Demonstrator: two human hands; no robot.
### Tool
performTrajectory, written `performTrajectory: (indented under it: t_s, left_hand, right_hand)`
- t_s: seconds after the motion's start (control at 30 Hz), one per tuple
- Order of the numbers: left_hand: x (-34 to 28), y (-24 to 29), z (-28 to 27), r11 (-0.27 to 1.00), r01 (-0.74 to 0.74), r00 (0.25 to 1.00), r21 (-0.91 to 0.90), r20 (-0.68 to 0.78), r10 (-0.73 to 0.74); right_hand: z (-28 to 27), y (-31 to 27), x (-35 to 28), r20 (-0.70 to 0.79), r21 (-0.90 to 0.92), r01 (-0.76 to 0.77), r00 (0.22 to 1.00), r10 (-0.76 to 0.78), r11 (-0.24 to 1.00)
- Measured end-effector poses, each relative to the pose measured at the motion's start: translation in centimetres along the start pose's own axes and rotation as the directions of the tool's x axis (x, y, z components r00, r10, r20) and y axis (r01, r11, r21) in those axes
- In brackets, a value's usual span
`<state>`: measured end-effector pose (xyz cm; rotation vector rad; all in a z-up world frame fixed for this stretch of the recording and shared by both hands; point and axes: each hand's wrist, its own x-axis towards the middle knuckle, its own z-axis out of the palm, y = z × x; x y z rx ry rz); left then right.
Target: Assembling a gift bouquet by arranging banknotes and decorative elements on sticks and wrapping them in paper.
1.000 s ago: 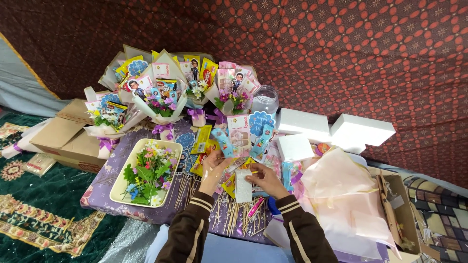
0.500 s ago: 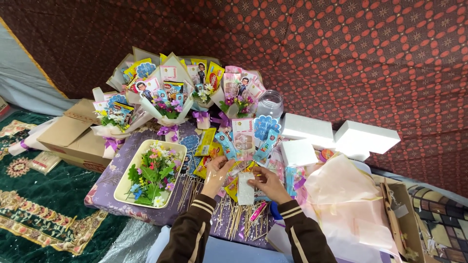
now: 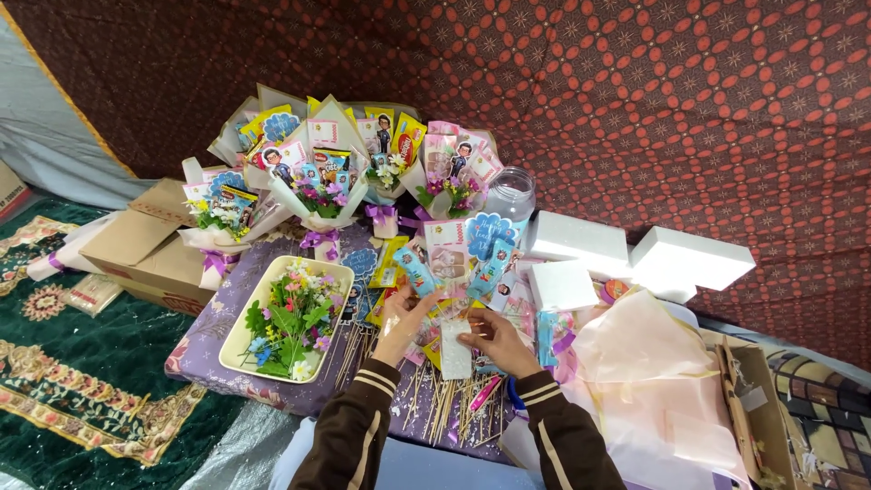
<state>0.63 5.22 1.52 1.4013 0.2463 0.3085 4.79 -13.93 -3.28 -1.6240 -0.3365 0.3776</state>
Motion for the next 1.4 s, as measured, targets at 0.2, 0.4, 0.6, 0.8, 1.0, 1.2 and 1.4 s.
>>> performTrajectory:
  t_s: [0.2, 0.4, 0.6, 0.8, 1.0, 1.2, 1.4]
  left_hand:
    - [0.8, -1.2, -0.4, 1.000, -0.003, 0.999, -0.006, -0.036, 0.003]
    - [1.7, -3.2, -0.6, 0.998, -0.069, 0.997, 0.009, -0.040, 0.069]
    - [1.4, -4.4, -0.5, 0.990, -0.089, 0.996, 0.107, 0.015, 0.088]
    - [2.7, -5.5, -5.6, 0.574, -0.323, 0.909, 0.752, 0.077, 0.409]
    - [3.3, -9.6, -11.4, 0.050, 0.144, 0.957, 0.988, -0.152, 0.247]
    - [5.0, -11.1, -12.0, 0.420, -0.030, 0.991, 0.907, -0.029, 0.134]
    - [3.5, -6.8, -12.8, 0.149, 0.095, 0.878, 0.984, -0.154, 0.454]
  right_hand:
    - [0.0, 0.9, 0.5, 0.025, 0.010, 0.019, 0.999, -0.019, 1.000]
    - [0.0, 0.0, 0.0, -0.013, 0.005, 0.026, 1.000, -0.026, 1.000]
    - [0.0, 0.0, 0.6, -0.047, 0.041, 0.074, 0.996, -0.072, 0.996]
    - [0.3, 1.1, 1.7, -0.053, -0.048, -0.014, 0.999, 0.012, 0.999]
    - [1.1, 1.8, 3.1, -0.094, 0.008, -0.026, 0.995, 0.027, 1.000]
    - [2.2, 1.3, 3.1, -0.104, 0.012, -0.038, 0.994, 0.039, 0.999]
    - [2.1, 1.0, 2.5, -0.114, 0.016, -0.044, 0.992, 0.046, 0.999]
